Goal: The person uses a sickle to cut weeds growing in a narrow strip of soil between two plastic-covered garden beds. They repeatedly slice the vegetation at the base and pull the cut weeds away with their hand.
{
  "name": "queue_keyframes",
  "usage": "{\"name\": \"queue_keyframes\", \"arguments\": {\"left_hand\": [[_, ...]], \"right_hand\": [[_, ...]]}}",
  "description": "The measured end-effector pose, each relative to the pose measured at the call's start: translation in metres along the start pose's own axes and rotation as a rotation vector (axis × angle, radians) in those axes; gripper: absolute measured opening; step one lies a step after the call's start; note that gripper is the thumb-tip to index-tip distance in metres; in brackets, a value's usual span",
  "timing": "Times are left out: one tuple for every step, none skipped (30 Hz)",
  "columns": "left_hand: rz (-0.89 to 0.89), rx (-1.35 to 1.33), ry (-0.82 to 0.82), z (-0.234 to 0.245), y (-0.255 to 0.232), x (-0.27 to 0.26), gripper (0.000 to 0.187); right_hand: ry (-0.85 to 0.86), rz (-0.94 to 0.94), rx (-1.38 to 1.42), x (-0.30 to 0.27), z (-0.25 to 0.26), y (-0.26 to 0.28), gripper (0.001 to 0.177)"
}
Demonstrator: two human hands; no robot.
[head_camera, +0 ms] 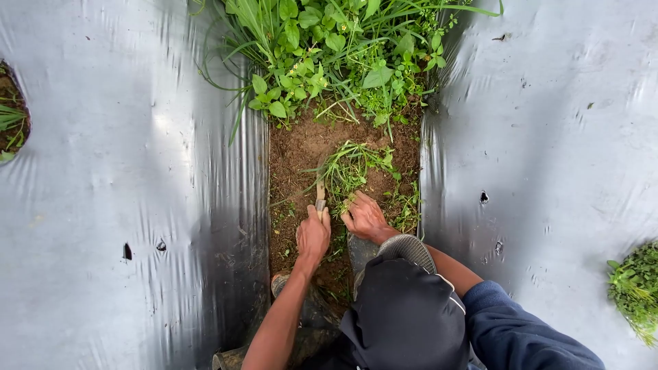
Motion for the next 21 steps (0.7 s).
{"name": "queue_keyframes", "arguments": {"left_hand": [[-0.007,0.002,-0.003,0.015,-0.003,0.017,0.055],[0.029,-0.121,-0.110,0.030,-0.005,0.035,0.052],[0.081,-0.243,-0.202,0.039,-0.001,0.040,0.049],[0.091,-0.238,-0.190,0.033,-0.008,0.029,0.049],[0.038,-0.253,-0.118,0.032,-0.021,0.028,0.048],[-0.016,-0.267,-0.047,0.031,-0.035,0.026,0.048],[-0.022,-0.270,-0.053,0.031,-0.030,0.019,0.048],[-0.153,-0.059,0.054,0.028,-0.026,0.013,0.050],[-0.277,0.158,0.166,0.024,-0.020,0.003,0.056],[-0.278,0.160,0.165,0.035,-0.023,0.009,0.056],[-0.211,0.121,0.116,0.046,-0.024,0.016,0.052],[-0.144,0.081,0.066,0.057,-0.026,0.024,0.051],[-0.142,0.083,0.074,0.053,-0.027,0.032,0.051],[-0.088,-0.036,-0.044,0.051,-0.027,0.039,0.050],[-0.039,-0.155,-0.164,0.051,-0.028,0.049,0.050],[-0.041,-0.154,-0.159,0.042,-0.027,0.042,0.050],[-0.147,-0.027,-0.076,0.034,-0.026,0.035,0.049],[-0.252,0.101,0.008,0.027,-0.026,0.027,0.048],[-0.250,0.100,0.001,0.037,-0.023,0.027,0.048],[-0.297,0.162,0.058,0.046,-0.022,0.026,0.049],[-0.343,0.226,0.122,0.053,-0.018,0.023,0.051]], "right_hand": [[-0.007,-0.001,-0.003,0.005,-0.001,-0.003,0.030],[-0.013,0.010,-0.009,0.010,-0.003,-0.005,0.028],[-0.003,0.013,-0.003,0.002,-0.004,-0.001,0.027],[0.008,0.002,0.004,-0.006,-0.003,0.003,0.027],[0.006,0.002,0.000,-0.004,-0.002,0.001,0.028],[0.003,0.001,-0.004,-0.002,0.000,0.000,0.029],[-0.003,0.007,-0.009,0.000,0.000,0.001,0.029],[0.002,-0.011,-0.001,0.002,0.000,0.001,0.029],[0.010,-0.034,0.013,0.000,-0.001,0.004,0.030],[0.009,-0.035,0.013,0.001,0.003,0.004,0.030],[0.033,-0.044,0.023,0.001,0.005,0.004,0.029],[0.057,-0.053,0.034,0.002,0.007,0.004,0.030],[0.062,-0.059,0.036,0.000,0.004,0.002,0.030],[0.014,-0.034,0.017,-0.003,0.002,0.000,0.027],[-0.038,-0.008,-0.007,-0.002,0.000,-0.002,0.024],[-0.037,-0.013,-0.009,-0.005,-0.002,-0.002,0.024],[-0.042,-0.008,-0.006,-0.005,-0.005,-0.002,0.024],[-0.047,-0.003,-0.002,-0.004,-0.007,-0.002,0.024],[-0.050,0.005,-0.001,-0.006,-0.011,-0.005,0.024],[-0.048,-0.008,-0.015,-0.007,-0.015,-0.008,0.025],[-0.044,-0.028,-0.028,-0.013,-0.020,-0.010,0.025]]}}
Point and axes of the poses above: each hand's wrist, its own x-axis towards the middle knuckle, its own z-axis out of the back of the hand, y = z × x, the point moved 1 cm from there along x, towards the middle knuckle, and after that the axes turned 7 degrees about z, right-handed, at the moved point
